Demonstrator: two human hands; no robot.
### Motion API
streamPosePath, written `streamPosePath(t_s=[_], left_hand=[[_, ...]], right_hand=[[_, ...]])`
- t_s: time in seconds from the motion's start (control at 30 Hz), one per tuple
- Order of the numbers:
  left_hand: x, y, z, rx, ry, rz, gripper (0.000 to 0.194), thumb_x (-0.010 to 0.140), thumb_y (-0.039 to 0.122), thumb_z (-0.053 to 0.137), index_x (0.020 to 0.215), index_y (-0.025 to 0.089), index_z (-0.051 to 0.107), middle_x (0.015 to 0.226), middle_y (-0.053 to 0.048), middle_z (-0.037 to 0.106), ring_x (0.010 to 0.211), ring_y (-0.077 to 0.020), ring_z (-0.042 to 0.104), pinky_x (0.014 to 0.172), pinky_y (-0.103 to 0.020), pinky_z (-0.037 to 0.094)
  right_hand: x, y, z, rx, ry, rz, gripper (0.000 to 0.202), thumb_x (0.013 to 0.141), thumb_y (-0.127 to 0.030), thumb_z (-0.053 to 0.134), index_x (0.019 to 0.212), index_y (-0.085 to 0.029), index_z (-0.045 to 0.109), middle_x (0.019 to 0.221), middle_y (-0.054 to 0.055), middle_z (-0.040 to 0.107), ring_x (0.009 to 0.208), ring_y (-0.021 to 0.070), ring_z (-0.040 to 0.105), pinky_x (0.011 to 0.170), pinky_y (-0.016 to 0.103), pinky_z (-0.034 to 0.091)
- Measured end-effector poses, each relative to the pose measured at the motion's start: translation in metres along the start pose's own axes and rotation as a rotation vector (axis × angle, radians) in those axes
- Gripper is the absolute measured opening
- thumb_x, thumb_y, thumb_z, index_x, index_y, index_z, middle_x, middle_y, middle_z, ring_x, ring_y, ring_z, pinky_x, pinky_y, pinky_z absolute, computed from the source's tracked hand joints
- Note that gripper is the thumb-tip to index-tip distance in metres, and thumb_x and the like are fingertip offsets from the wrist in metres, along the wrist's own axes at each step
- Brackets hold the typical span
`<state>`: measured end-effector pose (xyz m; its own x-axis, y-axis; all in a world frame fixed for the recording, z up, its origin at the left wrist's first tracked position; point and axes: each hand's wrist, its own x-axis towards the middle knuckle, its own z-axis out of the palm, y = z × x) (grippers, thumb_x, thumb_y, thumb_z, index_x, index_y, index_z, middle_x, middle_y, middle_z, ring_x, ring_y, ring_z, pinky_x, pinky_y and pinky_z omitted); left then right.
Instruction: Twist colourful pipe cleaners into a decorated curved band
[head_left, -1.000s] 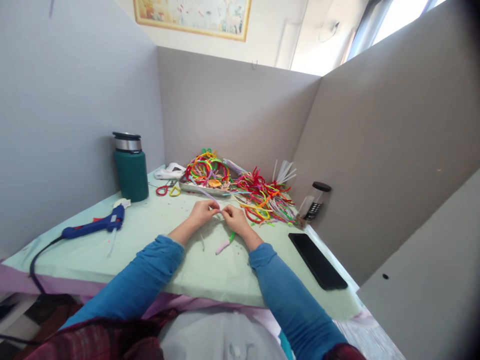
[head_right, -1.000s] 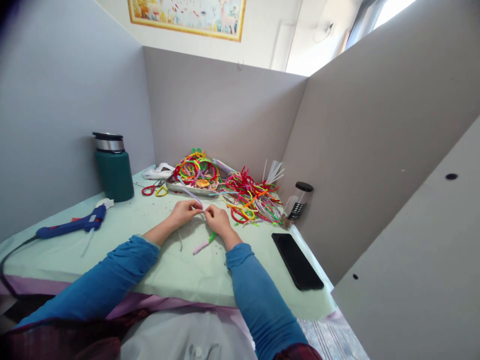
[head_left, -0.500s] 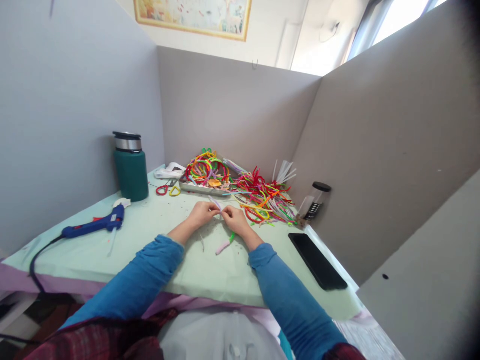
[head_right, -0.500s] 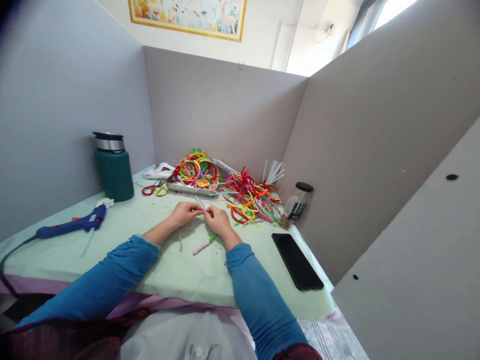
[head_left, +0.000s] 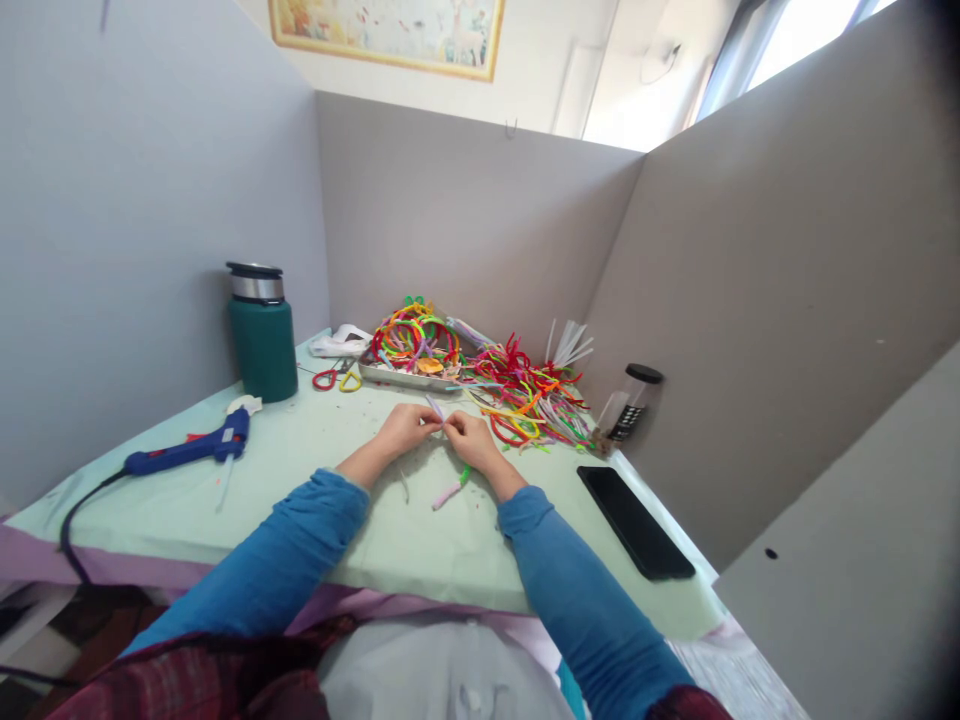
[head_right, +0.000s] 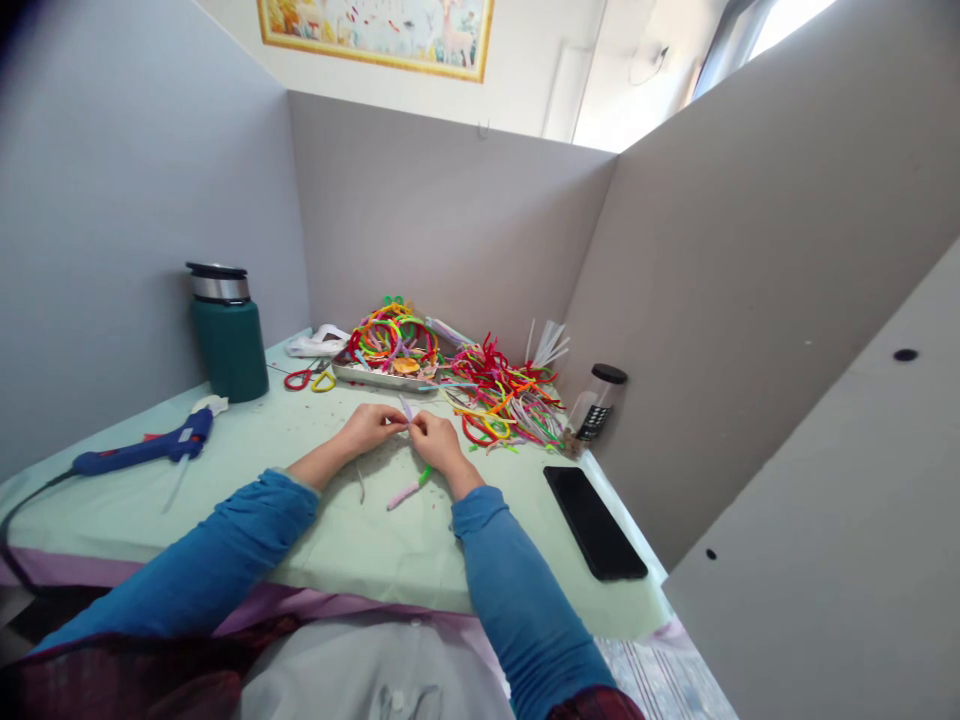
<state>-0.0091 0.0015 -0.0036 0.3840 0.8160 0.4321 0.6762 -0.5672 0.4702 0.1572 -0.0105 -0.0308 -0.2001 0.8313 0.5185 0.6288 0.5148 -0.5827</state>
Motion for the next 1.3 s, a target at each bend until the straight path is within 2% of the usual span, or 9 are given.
streamPosePath(t_s=[0.63,1.3], left_hand=[[0.0009,-0.0001,-0.0002,0.072,-0.069,-0.053,0.025,0.075,0.032,0.052,0.080,0.015,0.069,0.073,-0.005,0.067,0.066,-0.0145,0.055,0.059,-0.023,0.034],[-0.0006,0.0043,-0.0012,0.003,-0.110,-0.078,0.031,0.077,0.035,0.048,0.083,0.015,0.070,0.075,-0.004,0.068,0.068,-0.0149,0.056,0.064,-0.023,0.037]], right_hand=[[-0.0008,-0.0019,-0.0017,0.005,-0.002,-0.019,0.016,0.077,-0.027,0.046,0.074,-0.018,0.060,0.064,-0.001,0.059,0.060,0.0117,0.051,0.057,0.021,0.035],[0.0001,-0.0015,-0.0011,-0.009,0.013,-0.009,0.017,0.077,-0.028,0.046,0.074,-0.019,0.061,0.065,-0.001,0.060,0.060,0.0116,0.051,0.056,0.021,0.035]])
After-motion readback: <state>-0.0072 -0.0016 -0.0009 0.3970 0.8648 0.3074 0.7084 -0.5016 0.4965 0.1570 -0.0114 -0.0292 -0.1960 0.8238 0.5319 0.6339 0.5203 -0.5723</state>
